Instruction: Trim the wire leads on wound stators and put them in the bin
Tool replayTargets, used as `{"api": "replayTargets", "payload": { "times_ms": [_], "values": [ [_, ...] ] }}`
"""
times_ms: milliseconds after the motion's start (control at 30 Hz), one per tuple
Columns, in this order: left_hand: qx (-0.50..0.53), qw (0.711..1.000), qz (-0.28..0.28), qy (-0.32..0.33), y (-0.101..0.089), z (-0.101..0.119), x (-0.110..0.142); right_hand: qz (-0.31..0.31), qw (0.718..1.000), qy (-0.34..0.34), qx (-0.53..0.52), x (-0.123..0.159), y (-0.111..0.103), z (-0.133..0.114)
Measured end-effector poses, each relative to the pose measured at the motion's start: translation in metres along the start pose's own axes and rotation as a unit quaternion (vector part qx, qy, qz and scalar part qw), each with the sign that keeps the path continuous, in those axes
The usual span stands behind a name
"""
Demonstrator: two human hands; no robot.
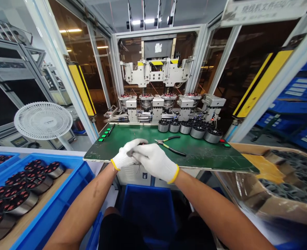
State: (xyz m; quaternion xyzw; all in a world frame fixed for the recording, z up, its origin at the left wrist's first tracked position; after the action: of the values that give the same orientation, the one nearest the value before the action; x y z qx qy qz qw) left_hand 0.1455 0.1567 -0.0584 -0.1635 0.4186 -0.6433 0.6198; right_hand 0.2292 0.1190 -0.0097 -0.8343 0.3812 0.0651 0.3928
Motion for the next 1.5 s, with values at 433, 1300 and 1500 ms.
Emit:
{"api": "replayTargets", "payload": {
  "times_ms": [433,1300,1500],
  "values": [
    [0.027,0.999,-0.008,-0.039,0.003,0.004,-0.003,0.114,0.899,0.201,-0.372,-0.011,-0.012,0.095],
    [0.054,0.998,-0.032,-0.003,0.002,0.012,-0.004,0.204,0.969,0.14,0.009,0.011,-0.045,0.078],
    [0.019,0.994,0.056,0.096,-0.01,0.036,0.01,-0.006,0.965,0.126,0.232,0.047,-0.016,0.065]
  ]
}}
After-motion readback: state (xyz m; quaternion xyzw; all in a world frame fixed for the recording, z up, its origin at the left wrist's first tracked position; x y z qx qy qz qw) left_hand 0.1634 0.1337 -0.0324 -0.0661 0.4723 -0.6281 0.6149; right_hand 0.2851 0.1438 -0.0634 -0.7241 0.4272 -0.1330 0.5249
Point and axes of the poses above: each hand's wrist, its own x-axis away from the middle knuckle, its own y-axis out of the palm, z = x × y, the point moved 9 cm from there along -x, towards the middle knuckle, and after that the axes turned 1 degree about y, right-handed, at the moved point
